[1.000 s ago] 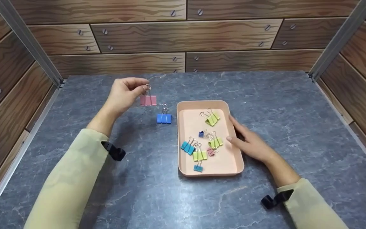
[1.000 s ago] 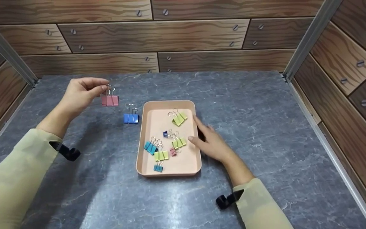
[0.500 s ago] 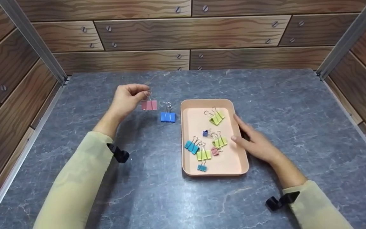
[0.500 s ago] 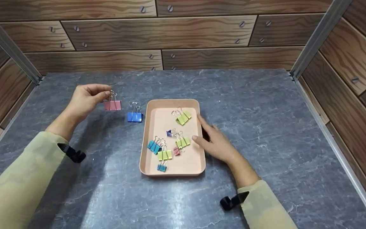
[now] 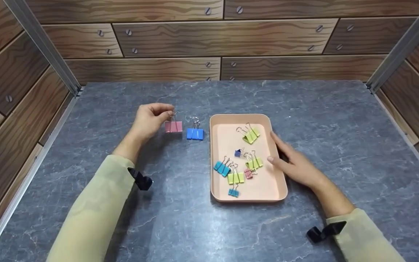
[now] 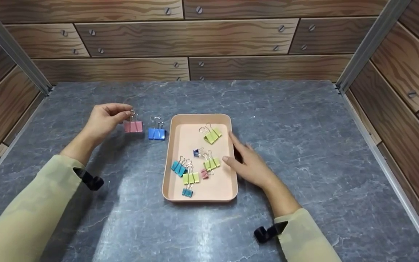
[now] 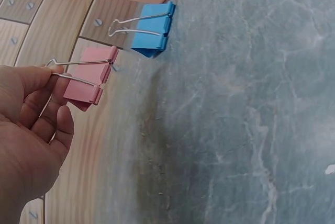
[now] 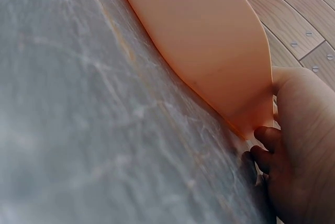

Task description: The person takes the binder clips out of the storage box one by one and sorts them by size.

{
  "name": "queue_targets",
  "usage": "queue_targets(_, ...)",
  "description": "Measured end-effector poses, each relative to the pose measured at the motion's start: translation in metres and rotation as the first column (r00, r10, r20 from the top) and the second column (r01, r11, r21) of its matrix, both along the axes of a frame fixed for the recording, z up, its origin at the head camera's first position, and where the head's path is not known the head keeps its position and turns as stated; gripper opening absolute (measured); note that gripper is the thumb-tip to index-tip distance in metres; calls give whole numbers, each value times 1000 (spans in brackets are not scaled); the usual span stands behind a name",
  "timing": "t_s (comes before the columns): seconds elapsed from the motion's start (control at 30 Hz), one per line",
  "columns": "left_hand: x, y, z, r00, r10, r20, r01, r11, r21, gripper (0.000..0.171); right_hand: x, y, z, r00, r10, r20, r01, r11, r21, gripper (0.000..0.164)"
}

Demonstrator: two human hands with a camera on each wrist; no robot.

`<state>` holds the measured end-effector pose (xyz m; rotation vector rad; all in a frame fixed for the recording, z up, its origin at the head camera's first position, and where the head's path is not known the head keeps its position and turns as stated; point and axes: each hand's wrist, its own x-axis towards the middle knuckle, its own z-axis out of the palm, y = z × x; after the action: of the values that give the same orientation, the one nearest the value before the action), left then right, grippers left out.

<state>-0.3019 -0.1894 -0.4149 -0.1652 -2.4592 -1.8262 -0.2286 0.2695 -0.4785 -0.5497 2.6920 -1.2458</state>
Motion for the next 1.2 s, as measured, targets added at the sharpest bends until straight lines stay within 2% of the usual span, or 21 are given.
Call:
queue_targets(0.5,-8,3,-17,999,14,36,-13,1000,-21,23,0,1,1,1000,3,-1,-3,1000,-2,79)
queue_targets(1.2,-12,4,-32,998,11,63,-9,1000,-21,24,1,0,-1,1000,-1,-4,1,1000,4,80)
